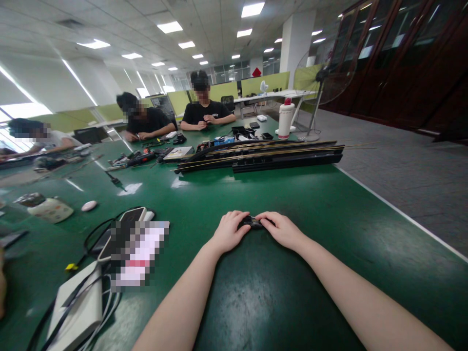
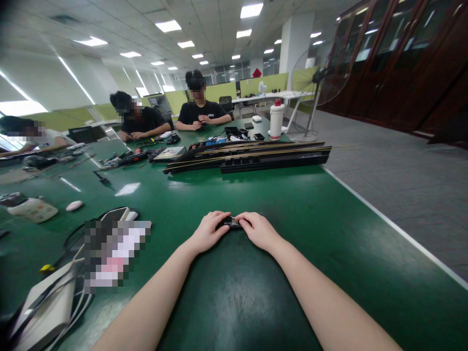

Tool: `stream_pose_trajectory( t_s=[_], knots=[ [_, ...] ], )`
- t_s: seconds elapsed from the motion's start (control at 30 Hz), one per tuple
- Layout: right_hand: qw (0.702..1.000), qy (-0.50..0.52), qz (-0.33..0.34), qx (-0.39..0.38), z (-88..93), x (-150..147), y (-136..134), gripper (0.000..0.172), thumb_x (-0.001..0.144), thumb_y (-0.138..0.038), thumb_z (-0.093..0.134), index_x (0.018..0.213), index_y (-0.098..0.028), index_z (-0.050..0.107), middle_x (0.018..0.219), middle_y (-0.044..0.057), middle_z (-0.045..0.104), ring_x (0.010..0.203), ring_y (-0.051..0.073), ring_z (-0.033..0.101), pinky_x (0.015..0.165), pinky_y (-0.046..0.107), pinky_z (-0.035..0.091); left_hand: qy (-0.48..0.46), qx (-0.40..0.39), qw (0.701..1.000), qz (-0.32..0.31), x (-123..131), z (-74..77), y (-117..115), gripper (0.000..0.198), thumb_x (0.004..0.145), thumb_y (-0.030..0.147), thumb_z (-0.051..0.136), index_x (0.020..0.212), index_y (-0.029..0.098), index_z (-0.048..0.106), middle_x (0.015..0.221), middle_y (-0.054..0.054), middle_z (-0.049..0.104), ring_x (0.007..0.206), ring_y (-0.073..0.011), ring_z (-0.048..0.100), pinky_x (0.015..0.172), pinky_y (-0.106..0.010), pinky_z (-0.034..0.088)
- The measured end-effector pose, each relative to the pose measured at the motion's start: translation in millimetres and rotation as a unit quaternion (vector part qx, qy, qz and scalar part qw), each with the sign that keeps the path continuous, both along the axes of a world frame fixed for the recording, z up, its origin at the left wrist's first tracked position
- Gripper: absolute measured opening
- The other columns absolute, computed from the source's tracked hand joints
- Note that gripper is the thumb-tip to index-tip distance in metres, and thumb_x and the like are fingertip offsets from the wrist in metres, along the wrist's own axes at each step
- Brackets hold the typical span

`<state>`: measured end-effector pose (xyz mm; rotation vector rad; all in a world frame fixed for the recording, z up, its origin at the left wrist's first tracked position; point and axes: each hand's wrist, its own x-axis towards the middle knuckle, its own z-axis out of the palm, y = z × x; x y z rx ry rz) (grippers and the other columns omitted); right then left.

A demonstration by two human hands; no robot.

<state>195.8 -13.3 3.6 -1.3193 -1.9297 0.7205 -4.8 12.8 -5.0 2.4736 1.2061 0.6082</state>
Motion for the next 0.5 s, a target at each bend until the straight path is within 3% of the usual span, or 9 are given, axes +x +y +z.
stream_pose_trajectory(
  t_s=[0.5],
  knots=[
    [1.0, 0.002, -0.004, 0.0, 0.8, -0.2, -1.3, 0.022, 0.084, -0.023, 0.046, 0.095, -0.024, 0.066, 0.099, 0.003, 0.069, 0.094, 0.019, 0.062, 0.087, 0.037, 0.047, -0.014, 0.0, 1.0, -0.002, -0.5, 1.1, -0.6, 0.035, 0.084, 0.029, 0.056, 0.118, 0.024, 0.053, 0.11, -0.005, 0.058, 0.104, -0.0228, 0.05, 0.092, -0.037, 0.039]
  ],
)
